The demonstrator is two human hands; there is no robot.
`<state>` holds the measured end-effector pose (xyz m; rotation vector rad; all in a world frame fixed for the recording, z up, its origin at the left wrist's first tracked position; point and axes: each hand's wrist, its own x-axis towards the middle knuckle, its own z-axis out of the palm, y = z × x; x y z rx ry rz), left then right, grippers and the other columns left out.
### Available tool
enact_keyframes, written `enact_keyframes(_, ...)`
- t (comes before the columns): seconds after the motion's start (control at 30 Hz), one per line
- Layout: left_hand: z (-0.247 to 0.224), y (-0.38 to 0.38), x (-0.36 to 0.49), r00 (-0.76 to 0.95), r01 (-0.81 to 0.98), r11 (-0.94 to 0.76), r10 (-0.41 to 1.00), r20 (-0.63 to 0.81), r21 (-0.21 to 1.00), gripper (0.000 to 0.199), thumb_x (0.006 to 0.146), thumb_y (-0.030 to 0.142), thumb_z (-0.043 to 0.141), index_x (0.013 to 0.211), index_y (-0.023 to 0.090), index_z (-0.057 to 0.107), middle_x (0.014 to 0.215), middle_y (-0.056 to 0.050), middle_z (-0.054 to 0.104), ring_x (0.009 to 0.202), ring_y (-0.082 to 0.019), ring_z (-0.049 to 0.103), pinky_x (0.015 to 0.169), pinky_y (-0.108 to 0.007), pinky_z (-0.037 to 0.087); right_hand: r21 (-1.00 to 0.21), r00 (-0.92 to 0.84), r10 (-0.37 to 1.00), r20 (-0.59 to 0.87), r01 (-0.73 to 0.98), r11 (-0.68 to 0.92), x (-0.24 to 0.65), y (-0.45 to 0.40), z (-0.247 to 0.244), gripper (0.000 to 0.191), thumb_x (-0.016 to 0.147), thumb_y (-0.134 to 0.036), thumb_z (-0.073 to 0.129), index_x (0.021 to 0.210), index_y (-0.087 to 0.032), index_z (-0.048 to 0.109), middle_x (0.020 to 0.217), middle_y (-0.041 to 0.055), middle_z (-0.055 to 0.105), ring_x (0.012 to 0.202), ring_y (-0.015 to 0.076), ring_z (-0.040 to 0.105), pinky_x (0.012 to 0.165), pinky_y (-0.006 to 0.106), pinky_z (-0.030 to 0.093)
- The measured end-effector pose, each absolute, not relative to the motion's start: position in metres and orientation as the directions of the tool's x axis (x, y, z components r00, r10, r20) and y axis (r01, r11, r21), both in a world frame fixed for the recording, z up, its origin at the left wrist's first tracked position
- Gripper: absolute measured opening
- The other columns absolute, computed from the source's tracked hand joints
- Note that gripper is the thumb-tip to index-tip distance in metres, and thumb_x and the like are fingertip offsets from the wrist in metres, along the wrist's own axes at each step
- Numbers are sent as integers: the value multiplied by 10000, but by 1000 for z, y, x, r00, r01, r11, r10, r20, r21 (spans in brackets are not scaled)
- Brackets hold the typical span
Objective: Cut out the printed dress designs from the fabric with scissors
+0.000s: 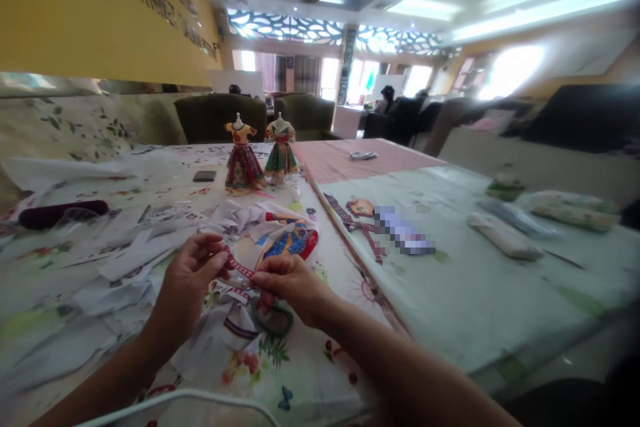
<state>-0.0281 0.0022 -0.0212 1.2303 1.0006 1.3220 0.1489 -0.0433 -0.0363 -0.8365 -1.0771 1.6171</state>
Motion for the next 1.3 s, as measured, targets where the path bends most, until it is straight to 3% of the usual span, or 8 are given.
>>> enact_keyframes(0.23,-32,10,-31,110,-108,-35,993,47,994,461,657,377,828,1018,196,607,885,10,647,732,-145,643,643,-254,529,-942,-106,994,-31,-329,-65,176,-30,-19,427,602,-516,877,714,-157,676,459,-68,566,420,90,523,484,228,458)
enact_keyframes(0.4,-35,14,-34,120,-109,-41,991,54,993,425,662,373,810,1001,192,627,908,6,641,737,-142,632,675,-268,524,-978,177,983,-50,-209,-12,234,-17,-2,276,803,-391,812,821,-145,688,546,-65,567,486,89,556,537,222,510)
enact_keyframes(0.47,-35,14,-34,125,-99,-52,990,64,994,413,668,377,802,995,192,631,916,6,643,740,-142,630,686,-271,521,-990,287,952,-107,-123,-75,260,-10,2,206,928,-332,711,926,-128,683,700,-22,640,561,106,603,576,252,547)
enact_keyframes(0.57,-35,15,-34,129,-93,-62,989,74,994,397,677,381,793,985,190,631,916,8,642,735,-139,626,687,-273,518,-979,432,883,-182,1,-203,293,4,8,264,994,-322,635,1194,-150,641,1128,74,686,898,195,693,762,369,606)
enact_keyframes(0.73,-33,14,-36,135,-94,-98,985,110,991,365,693,379,784,966,185,638,899,5,645,728,-139,625,679,-272,513,-914,571,805,-159,223,-338,328,9,11,343,991,-331,637,1291,-168,607,1281,105,641,1058,249,671,880,452,587)
enact_keyframes(1.03,-33,22,-41,112,-68,-108,987,116,992,350,700,376,790,965,198,647,886,14,648,722,-132,628,681,-261,522,-563,651,754,89,658,-501,343,-35,-4,295,984,-318,646,1244,-178,639,1317,102,629,1136,264,639,959,492,544)
enact_keyframes(1.17,-33,29,-44,66,-50,-136,988,139,989,358,688,372,796,957,192,642,865,11,650,709,-133,631,683,-262,524,-487,562,805,187,765,-421,326,-38,16,187,967,-268,635,1070,-138,722,1088,103,738,1055,259,672,945,427,507)
enact_keyframes(1.3,-31,33,-47,35,-40,-174,984,175,984,344,700,347,780,966,178,643,868,0,645,710,-136,628,672,-266,516,-485,356,905,235,849,-208,285,-32,30,249,977,-266,557,1082,-131,738,987,96,774,923,223,697,799,304,482)
